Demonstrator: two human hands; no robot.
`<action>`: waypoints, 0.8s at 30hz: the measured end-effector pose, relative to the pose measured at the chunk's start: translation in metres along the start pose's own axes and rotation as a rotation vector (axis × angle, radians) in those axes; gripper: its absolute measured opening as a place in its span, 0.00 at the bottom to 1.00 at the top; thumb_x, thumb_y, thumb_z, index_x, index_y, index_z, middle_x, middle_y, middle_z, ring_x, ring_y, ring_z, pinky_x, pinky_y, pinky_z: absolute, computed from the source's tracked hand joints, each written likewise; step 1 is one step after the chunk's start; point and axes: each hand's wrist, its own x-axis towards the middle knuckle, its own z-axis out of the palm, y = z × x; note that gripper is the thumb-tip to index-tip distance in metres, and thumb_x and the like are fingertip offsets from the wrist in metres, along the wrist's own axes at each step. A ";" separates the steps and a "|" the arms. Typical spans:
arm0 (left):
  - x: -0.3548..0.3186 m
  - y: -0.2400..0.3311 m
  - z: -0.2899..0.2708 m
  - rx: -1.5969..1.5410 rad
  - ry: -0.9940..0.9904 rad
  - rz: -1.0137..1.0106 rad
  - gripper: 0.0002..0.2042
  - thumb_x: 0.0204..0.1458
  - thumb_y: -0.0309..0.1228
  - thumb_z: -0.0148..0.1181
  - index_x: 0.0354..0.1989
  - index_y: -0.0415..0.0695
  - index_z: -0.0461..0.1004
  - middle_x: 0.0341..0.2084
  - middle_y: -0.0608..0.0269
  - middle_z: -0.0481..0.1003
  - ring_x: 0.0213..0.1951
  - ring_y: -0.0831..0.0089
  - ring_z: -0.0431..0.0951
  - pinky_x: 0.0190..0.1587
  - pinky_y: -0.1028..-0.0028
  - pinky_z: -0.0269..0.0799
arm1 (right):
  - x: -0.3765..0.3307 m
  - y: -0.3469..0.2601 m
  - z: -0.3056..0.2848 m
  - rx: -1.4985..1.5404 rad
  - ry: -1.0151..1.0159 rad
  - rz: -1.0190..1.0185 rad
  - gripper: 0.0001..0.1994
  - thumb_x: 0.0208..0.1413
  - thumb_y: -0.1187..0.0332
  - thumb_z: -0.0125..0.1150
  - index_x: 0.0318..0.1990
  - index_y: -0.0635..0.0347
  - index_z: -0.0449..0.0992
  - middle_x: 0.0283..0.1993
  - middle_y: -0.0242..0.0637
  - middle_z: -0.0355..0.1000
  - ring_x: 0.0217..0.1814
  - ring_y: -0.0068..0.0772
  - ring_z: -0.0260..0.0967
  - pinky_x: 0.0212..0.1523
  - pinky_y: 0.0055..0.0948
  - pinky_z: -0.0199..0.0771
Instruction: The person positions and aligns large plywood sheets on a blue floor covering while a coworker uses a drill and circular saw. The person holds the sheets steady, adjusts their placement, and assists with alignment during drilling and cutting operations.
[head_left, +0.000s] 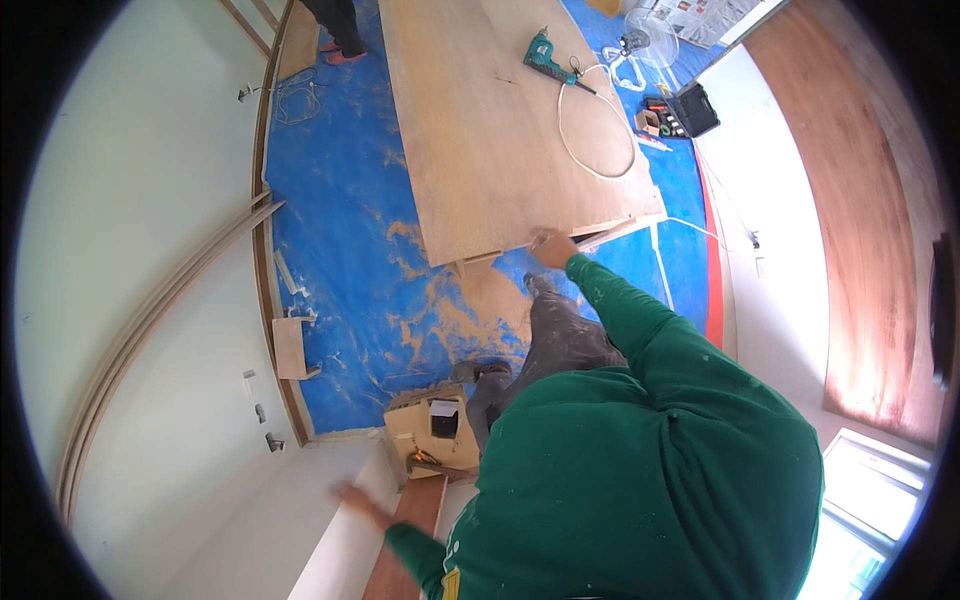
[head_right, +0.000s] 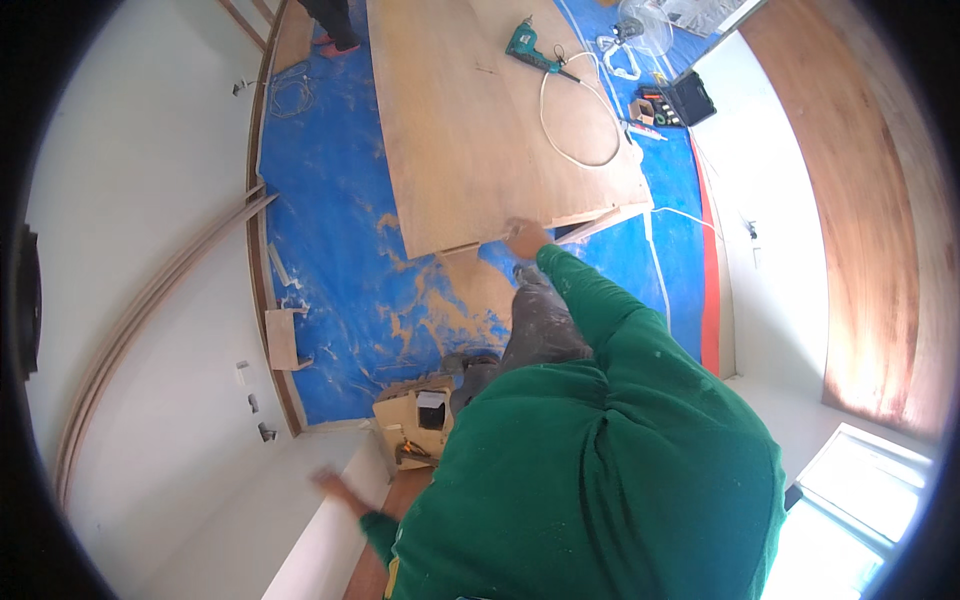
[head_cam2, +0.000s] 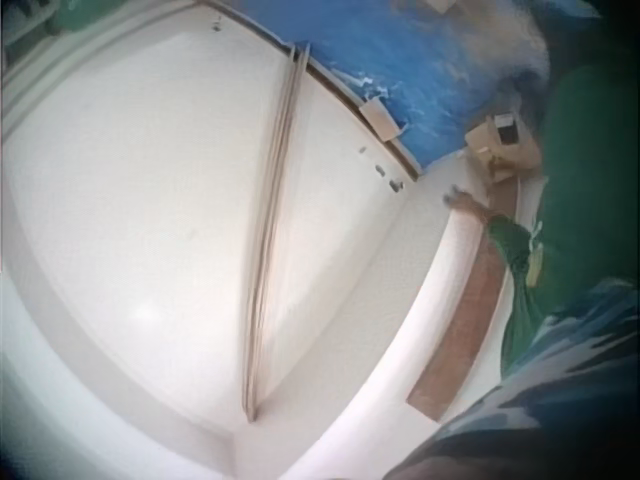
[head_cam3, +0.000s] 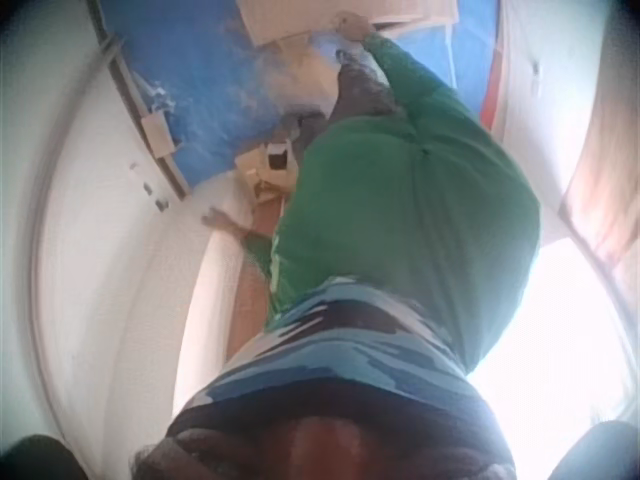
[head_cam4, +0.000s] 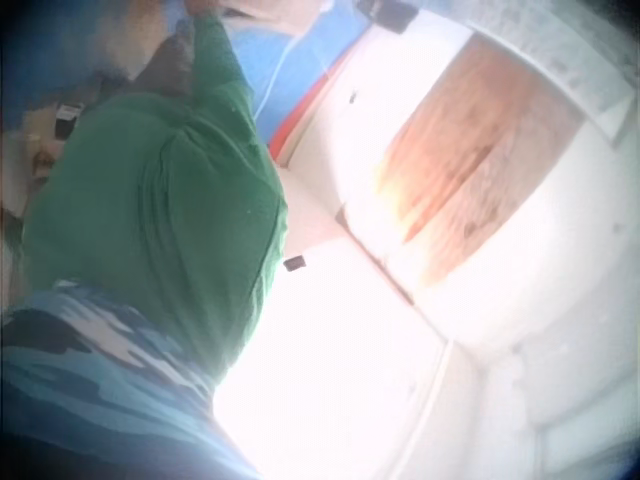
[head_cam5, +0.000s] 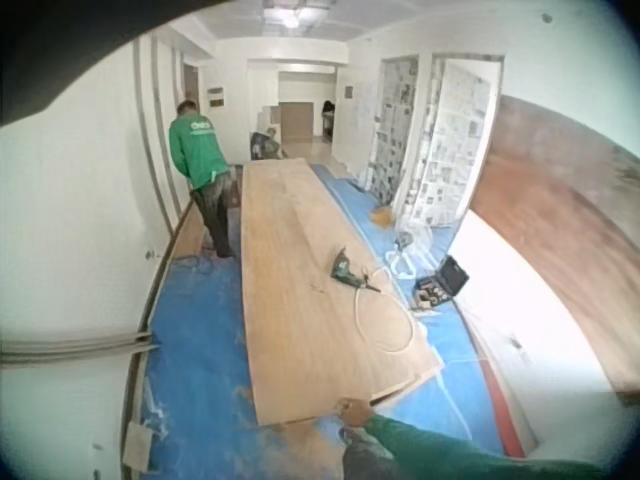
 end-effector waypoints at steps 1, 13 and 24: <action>-0.020 0.088 0.007 -0.393 -0.019 0.219 0.19 0.68 0.38 0.52 0.60 0.40 0.72 0.59 0.53 0.76 0.58 0.57 0.76 0.61 0.59 0.71 | 0.012 0.003 -0.024 0.022 0.101 -0.049 0.30 0.54 0.57 0.69 0.65 0.57 0.75 0.54 0.54 0.80 0.55 0.57 0.79 0.64 0.47 0.75; -0.280 0.461 -0.279 -1.699 -0.605 0.621 0.22 0.64 0.35 0.67 0.59 0.32 0.74 0.51 0.51 0.80 0.54 0.66 0.81 0.57 0.69 0.76 | 0.367 0.018 -0.298 -0.338 0.598 -0.220 0.50 0.50 0.57 0.74 0.77 0.63 0.52 0.71 0.63 0.63 0.70 0.66 0.66 0.69 0.53 0.70; -0.264 0.544 -0.419 -1.780 -0.521 0.336 0.17 0.68 0.32 0.62 0.59 0.32 0.74 0.49 0.54 0.81 0.50 0.73 0.81 0.53 0.71 0.76 | 0.480 -0.014 -0.284 -0.379 0.269 0.073 0.52 0.47 0.61 0.67 0.78 0.69 0.46 0.67 0.57 0.68 0.66 0.58 0.72 0.66 0.47 0.74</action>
